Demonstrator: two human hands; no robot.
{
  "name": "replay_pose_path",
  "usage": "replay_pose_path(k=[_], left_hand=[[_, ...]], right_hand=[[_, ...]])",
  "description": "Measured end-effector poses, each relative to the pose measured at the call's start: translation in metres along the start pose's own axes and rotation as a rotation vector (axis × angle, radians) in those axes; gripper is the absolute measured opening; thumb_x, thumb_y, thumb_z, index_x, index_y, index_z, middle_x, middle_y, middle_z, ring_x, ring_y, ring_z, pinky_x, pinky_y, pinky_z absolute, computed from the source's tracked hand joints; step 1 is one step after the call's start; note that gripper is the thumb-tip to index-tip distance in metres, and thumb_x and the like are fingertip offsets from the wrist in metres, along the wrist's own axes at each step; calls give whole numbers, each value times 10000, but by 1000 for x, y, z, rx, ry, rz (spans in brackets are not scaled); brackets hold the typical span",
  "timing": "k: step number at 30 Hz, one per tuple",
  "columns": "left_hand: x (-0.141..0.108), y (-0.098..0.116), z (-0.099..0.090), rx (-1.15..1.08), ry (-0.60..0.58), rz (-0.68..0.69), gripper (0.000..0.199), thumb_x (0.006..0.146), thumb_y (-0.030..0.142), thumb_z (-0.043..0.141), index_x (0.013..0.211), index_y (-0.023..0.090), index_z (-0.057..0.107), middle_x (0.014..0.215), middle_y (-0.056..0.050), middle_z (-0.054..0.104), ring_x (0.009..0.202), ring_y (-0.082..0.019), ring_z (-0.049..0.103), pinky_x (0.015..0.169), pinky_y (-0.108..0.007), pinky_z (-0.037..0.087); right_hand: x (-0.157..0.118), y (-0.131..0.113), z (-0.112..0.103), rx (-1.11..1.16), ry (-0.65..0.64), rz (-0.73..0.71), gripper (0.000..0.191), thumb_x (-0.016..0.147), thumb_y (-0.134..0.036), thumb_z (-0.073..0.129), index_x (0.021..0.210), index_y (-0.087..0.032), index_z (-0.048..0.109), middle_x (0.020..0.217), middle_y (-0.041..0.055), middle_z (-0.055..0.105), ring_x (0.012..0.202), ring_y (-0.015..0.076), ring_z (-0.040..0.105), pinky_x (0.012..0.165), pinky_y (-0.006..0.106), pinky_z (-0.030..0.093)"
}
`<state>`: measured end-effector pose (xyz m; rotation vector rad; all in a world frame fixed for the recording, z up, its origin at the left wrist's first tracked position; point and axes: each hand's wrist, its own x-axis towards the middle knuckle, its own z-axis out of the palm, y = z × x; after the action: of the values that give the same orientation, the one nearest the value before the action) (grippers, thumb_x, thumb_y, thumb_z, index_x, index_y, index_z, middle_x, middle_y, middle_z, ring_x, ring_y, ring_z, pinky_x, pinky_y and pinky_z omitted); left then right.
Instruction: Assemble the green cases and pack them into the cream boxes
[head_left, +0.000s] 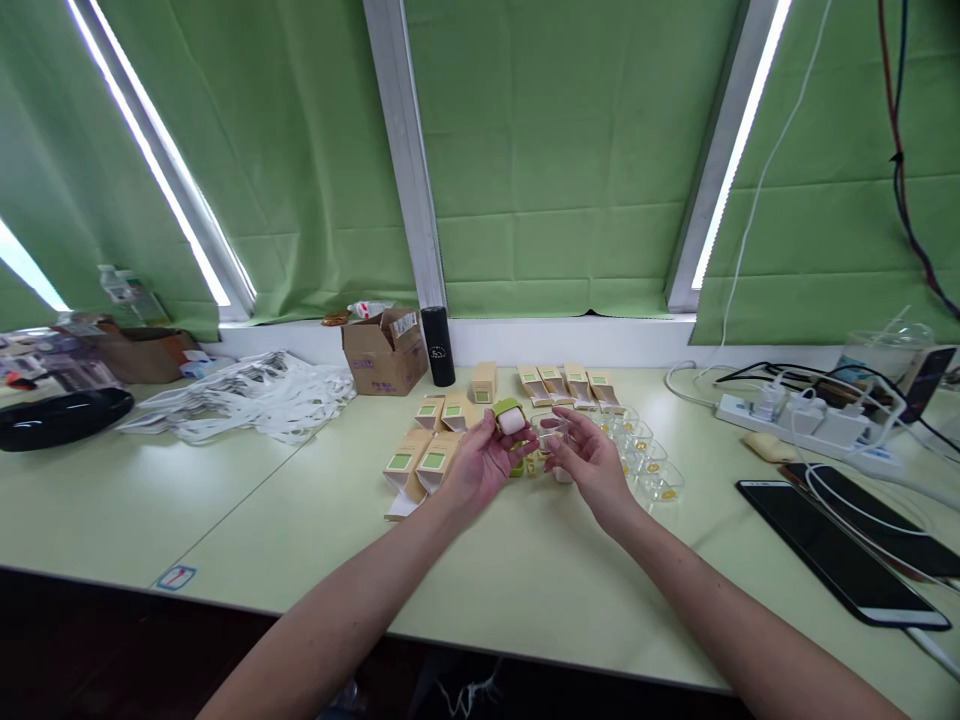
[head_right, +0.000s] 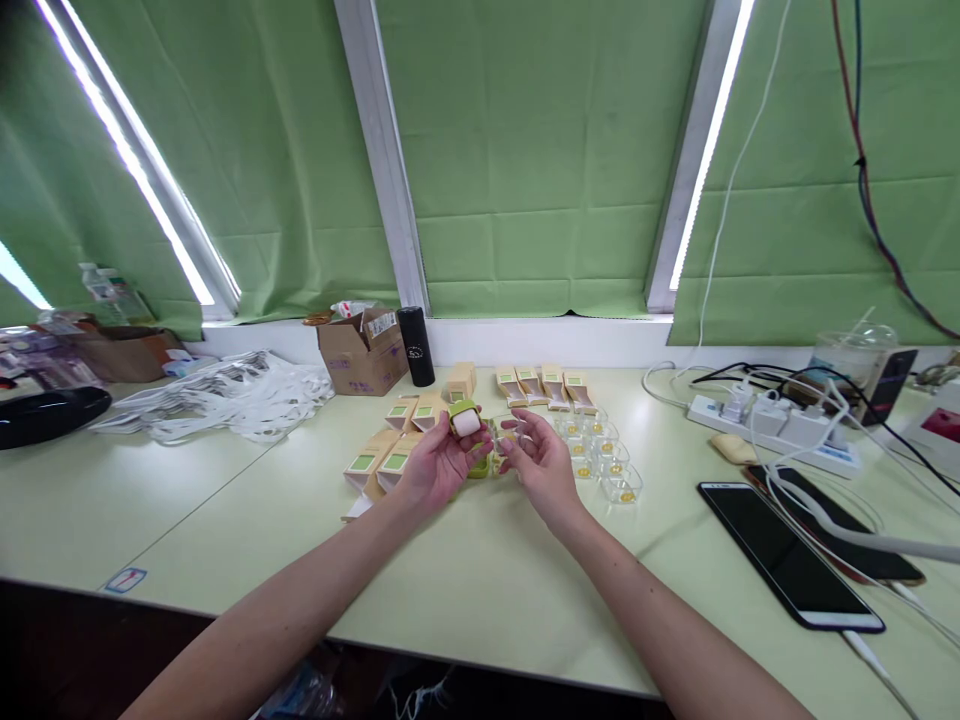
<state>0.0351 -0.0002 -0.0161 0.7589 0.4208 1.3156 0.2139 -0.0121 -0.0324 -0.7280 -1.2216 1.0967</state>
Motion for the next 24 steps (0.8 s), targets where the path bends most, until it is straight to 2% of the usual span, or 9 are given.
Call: replay_pose_path(k=[4,8,11,14,16,19,24], left_hand=[[4,0,-4,-7,44,69,309,983,399,713,1041,96,719,993,-135,787,887,-243,782,890,-418,644],[6,-1,-8,5,88,158,240,926,350,779,966,126,702,1018,-118,789,936,-264,785,869,-416,641],[7,-1,-10,25,105,174,250,880,334,821,933,137,676,1036,-118,787,984,-287,782,863,-410,632],[6,-2,-10,48,93,187,276,862,344,837,915,150,648,1071,-125,782,1022,-296,773,885,-417,618],[6,-3,-10,69,74,195,291,857,358,844,916,155,643,1080,-125,778,1022,-286,765,882,-406,611],[5,-3,-10,97,58,206,313,846,376,859,962,162,662,1074,-102,765,993,-248,751,860,-368,603],[5,-1,-9,145,44,227,351,831,416,880,1000,174,690,1045,-73,739,1008,-209,711,836,-312,588]], right_hand=[[-5,6,-2,-122,23,-117,526,844,-389,813,1310,-289,590,1268,87,647,856,178,671,799,404,653],[-12,6,-6,-488,-37,-429,405,893,-184,681,1278,-302,635,1314,102,517,988,218,643,900,443,627],[-14,5,-9,-741,-106,-701,494,894,-60,560,1295,-327,670,1270,107,451,1025,239,604,878,456,618],[-15,6,-10,-871,-129,-844,557,885,-10,513,1287,-351,690,1190,97,441,1008,242,568,825,440,610],[-15,7,-10,-899,-122,-848,533,896,-21,517,1271,-351,701,1152,92,445,999,243,557,811,434,607],[-16,7,-9,-825,-118,-751,464,920,-95,578,1309,-327,677,1170,103,479,1047,263,579,876,468,608],[-13,8,-6,-429,-109,-375,457,919,-322,746,1360,-306,627,1320,112,606,1216,295,619,1033,498,570]])
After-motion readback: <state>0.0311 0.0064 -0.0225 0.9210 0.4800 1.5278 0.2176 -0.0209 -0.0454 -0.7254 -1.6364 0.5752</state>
